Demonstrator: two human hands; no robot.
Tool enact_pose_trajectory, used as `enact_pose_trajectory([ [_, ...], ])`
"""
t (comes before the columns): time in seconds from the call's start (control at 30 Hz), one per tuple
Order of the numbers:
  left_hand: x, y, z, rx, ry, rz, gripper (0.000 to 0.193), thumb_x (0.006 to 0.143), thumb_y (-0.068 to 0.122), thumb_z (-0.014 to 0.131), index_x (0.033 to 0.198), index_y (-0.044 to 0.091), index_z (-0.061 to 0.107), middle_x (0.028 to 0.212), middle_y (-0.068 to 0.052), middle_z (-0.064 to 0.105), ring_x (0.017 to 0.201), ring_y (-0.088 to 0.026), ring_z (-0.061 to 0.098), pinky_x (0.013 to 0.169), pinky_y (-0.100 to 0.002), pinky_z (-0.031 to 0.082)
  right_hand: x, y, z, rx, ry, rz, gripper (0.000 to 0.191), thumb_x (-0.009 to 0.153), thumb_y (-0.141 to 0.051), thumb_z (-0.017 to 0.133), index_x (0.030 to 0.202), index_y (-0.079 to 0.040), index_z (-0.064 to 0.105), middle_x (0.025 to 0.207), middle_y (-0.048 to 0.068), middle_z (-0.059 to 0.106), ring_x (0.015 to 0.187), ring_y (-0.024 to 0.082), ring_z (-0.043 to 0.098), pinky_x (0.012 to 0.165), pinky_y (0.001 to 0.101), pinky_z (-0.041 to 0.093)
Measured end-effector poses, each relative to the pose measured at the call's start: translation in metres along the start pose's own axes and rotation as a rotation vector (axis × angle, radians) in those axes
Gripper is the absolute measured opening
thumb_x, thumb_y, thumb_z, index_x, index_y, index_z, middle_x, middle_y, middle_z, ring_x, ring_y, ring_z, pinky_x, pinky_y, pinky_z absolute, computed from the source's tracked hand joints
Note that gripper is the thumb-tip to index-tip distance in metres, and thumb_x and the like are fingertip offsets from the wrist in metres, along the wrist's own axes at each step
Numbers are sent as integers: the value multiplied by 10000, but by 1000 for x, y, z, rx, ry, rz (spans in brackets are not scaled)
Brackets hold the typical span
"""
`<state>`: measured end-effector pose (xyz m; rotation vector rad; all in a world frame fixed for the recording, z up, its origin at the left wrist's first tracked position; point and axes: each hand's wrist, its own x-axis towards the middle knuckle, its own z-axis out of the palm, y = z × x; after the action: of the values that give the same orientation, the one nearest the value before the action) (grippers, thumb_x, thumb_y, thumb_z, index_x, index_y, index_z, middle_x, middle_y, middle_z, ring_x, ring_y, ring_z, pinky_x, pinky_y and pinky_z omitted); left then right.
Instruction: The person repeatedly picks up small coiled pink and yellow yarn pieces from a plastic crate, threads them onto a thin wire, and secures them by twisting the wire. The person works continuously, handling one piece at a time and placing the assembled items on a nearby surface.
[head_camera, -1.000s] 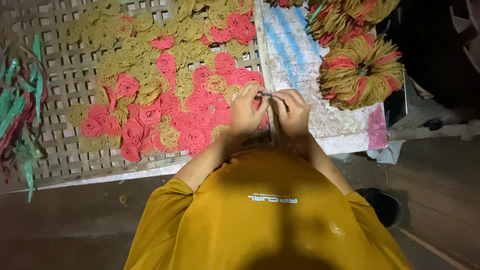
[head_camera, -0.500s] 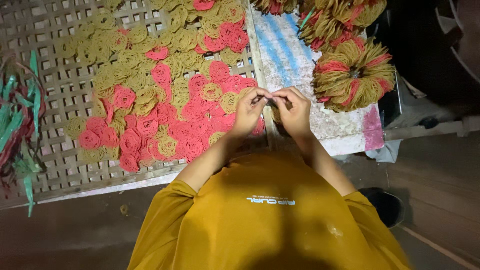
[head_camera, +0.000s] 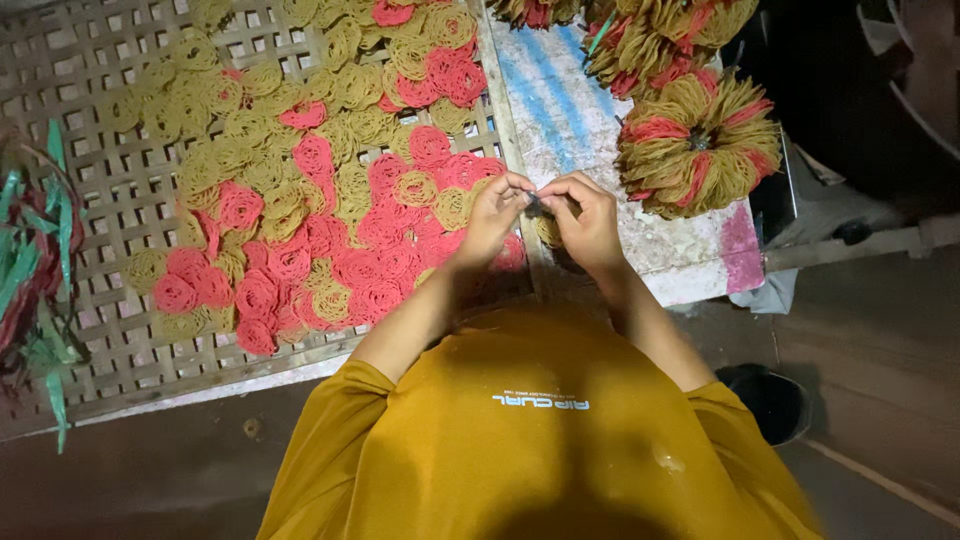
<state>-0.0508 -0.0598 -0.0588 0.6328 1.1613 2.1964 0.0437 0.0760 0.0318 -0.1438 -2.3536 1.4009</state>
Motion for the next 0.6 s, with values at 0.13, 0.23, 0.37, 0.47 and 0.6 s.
enact_pose_trajectory([
  [0.13,0,7,-6,-20,-99,-86,83,1033,43,630,1095,-12,623,1042,-88,698,1009,-145,679,954,-316,558,-2,5,-1,-2,-14,31,98,928,72,670,989,16,723,930,108,696,844,171,680,756,284,531],
  [0.23,2,9,-5,-63,-120,-208,81,1004,26,641,1070,-18,624,1038,-119,717,993,-169,712,965,-343,589,-5,7,-1,-3,4,28,83,929,65,674,987,20,713,923,107,692,827,161,675,740,277,527],
  [0.37,1,4,-2,-102,-52,-170,124,991,-18,669,1098,-16,605,1014,-122,722,966,-175,717,941,-341,595,-7,7,3,36,43,112,79,949,50,687,1023,29,705,915,80,726,834,145,678,779,267,543],
  [0.47,0,0,-1,-142,11,-167,201,967,-41,684,1134,-6,578,997,-113,721,946,-177,721,920,-335,596,-11,5,8,301,89,180,215,944,34,649,1156,5,629,1031,61,732,948,102,702,861,242,568],
  [0.6,-2,-3,2,-131,61,-132,256,952,-48,692,1183,-14,586,1009,-92,713,957,-150,711,926,-310,590,-16,1,11,0,136,8,137,923,50,724,1052,43,680,1005,125,688,866,138,700,775,260,573],
])
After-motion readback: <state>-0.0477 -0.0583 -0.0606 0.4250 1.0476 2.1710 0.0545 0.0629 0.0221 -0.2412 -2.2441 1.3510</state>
